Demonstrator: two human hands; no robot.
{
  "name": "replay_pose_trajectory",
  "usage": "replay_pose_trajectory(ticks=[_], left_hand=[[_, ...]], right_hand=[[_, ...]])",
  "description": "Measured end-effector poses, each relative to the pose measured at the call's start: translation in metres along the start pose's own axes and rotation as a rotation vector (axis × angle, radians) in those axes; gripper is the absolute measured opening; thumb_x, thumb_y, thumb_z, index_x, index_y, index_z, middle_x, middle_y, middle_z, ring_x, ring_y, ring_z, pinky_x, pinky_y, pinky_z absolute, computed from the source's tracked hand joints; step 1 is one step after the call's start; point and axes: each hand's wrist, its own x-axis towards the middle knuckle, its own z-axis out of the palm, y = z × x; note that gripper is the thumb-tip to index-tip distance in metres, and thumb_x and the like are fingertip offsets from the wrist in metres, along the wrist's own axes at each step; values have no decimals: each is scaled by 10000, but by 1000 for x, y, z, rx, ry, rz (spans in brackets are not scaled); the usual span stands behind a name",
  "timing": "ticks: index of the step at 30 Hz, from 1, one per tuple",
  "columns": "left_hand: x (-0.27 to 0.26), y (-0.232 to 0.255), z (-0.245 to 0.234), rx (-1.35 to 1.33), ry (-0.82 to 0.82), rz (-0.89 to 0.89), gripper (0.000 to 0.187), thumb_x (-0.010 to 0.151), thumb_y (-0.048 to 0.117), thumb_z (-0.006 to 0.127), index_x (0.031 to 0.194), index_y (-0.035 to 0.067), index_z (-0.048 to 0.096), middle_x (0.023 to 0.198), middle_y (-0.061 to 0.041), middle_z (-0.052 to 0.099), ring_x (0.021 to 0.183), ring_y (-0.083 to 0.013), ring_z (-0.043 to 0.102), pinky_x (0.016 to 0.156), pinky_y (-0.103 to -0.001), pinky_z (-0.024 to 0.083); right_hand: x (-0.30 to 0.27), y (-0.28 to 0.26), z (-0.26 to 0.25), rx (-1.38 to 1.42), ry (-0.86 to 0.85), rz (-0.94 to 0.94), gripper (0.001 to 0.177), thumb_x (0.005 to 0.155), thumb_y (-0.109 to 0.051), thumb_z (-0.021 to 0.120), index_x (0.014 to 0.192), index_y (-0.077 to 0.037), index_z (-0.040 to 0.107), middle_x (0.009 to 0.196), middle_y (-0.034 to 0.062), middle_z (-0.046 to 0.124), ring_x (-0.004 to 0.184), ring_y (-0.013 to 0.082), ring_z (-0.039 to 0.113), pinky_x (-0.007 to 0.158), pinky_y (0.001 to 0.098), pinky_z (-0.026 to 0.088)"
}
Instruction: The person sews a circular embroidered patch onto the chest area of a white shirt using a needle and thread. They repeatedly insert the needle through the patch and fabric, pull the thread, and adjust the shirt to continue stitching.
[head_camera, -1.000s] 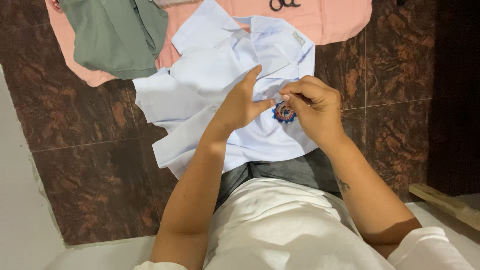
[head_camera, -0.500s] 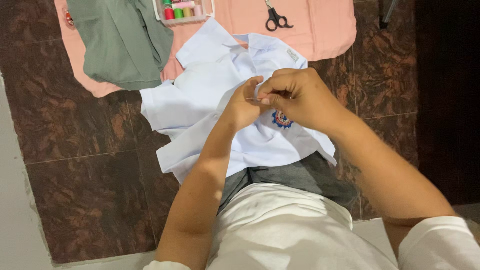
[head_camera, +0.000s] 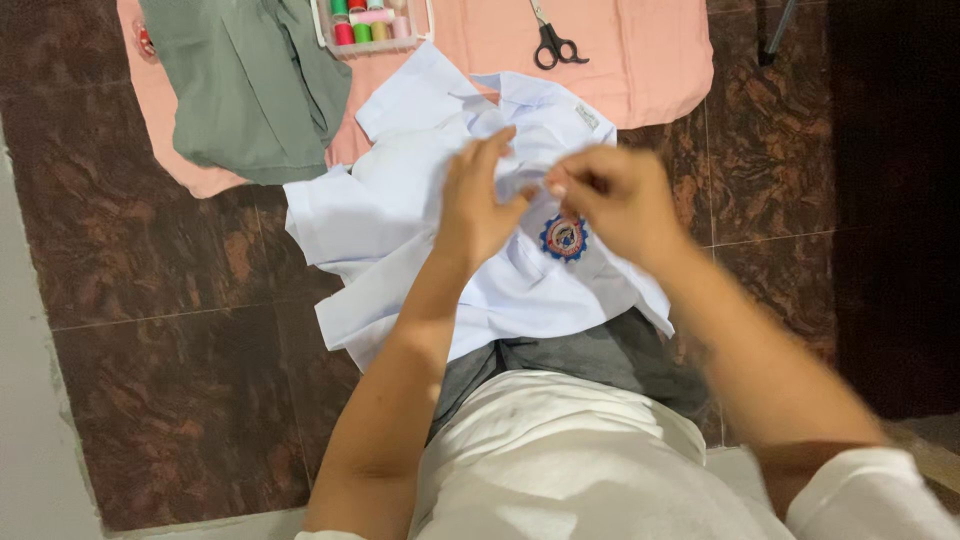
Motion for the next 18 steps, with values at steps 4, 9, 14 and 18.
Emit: replay_pose_trajectory(ticks=[4,9,14,18], left_hand=[[16,11,-14,80,-39,130,196,854,203,820,1031,195,737,1094,-15,630,1095,-251,543,962,-409,408],[40,25,2,175,-393,347,69,791,254,828,804,217,771,984,45,613,1047,-242,518,900,-425,361],[39,30,16,309,-435,433,192,604,314,818,642,169,698,881,-1,586,951,-271,516,836,-434,361],[31,26,33,591,-245,608,112,789,134,767,728,143,674,912,6,574,960,-236,531,892,-399,382]], right_hand=[[-48,50,37,352,381,-6,63,970,7,693,1028,32,688,855,71,697,728,107,666,679,265,572],[-59,90,56,893,524,36,69,1007,33,628,1075,25,640,865,69,660,725,124,627,689,286,565],[-55,96,61,971,494,105,54,1004,41,615,1049,32,644,880,60,665,717,112,593,688,268,527],[-54,93,62,822,481,114,51,1018,30,622,1059,26,652,857,51,668,722,104,608,697,257,530]])
